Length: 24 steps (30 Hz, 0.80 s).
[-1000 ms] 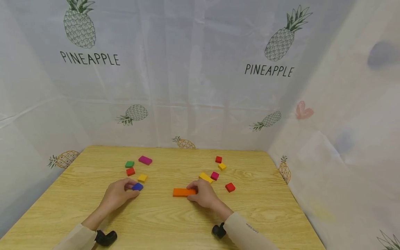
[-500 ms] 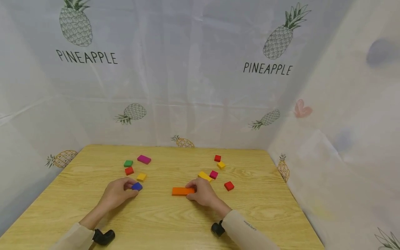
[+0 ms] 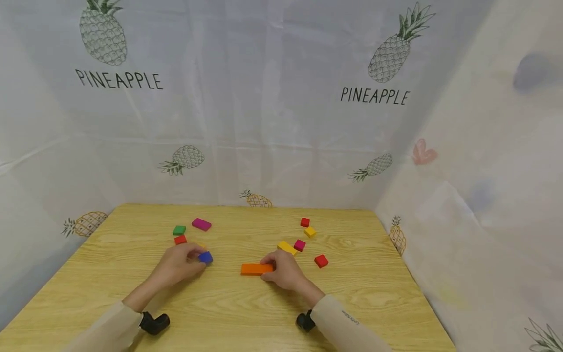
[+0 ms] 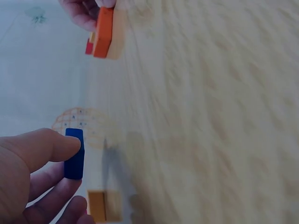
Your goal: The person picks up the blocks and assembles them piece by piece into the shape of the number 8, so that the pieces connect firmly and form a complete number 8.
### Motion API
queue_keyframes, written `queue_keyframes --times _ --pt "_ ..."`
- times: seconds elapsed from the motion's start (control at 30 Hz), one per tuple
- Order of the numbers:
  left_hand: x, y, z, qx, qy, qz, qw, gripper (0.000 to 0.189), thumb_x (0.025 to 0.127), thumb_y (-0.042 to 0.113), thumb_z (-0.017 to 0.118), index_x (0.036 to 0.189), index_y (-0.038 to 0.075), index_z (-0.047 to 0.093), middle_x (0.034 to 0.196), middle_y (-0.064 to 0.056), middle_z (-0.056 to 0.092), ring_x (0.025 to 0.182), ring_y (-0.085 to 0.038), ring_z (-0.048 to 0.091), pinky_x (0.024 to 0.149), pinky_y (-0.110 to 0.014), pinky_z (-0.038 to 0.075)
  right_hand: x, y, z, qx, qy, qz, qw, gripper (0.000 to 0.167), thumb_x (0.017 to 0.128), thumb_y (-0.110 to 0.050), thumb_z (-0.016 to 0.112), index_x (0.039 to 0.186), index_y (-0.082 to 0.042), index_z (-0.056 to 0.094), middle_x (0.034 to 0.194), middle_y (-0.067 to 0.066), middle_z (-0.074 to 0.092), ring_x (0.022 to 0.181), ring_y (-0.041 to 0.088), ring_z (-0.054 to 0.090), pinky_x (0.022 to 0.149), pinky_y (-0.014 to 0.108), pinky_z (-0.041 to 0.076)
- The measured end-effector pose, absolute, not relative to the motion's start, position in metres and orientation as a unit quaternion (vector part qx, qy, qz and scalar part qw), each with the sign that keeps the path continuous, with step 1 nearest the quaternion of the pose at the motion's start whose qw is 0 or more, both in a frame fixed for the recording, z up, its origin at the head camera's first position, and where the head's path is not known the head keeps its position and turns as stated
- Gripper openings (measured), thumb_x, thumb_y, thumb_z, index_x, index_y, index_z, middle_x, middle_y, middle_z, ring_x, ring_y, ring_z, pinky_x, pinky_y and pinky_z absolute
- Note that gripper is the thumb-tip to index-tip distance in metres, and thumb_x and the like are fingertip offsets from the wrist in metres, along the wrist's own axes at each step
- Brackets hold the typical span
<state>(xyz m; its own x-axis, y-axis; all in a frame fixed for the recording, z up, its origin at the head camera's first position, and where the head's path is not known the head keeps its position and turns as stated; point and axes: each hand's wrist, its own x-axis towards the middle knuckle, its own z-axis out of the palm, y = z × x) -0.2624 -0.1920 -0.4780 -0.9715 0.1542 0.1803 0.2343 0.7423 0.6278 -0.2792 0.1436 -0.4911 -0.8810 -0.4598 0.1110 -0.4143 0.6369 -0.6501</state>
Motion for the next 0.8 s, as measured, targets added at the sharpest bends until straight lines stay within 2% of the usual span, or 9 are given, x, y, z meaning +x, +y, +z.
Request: queue_keyframes --times 0.27,0.8 --pt "-0.274 -0.177 -0.472 -0.142 -0.935 -0.323 0.041 0.024 0.085 0.01 0.086 0.108 0.013 0.079 0.1 0.001 0.071 0.091 -0.015 0.063 0.084 -0.041 0.055 -0.279 0.141 -0.49 -0.253 0.899 -0.357 0.031 0.023 0.088 -0.011 0.088 0.108 -0.007 0.079 0.102 0.002 0.072 0.086 0.02 0.056 0.074 0.027 0.045" --pt "-0.302 -0.149 -0.478 -0.252 -0.913 -0.321 -0.008 0.023 0.089 0.012 0.085 0.111 0.014 0.078 0.102 0.005 0.072 0.093 -0.016 0.064 0.085 -0.037 0.055 -0.278 0.143 -0.49 -0.24 0.906 -0.347 0.035 0.022 0.09 -0.013 0.087 0.109 -0.009 0.079 0.103 0.0 0.07 0.086 0.018 0.055 0.076 0.027 0.045"
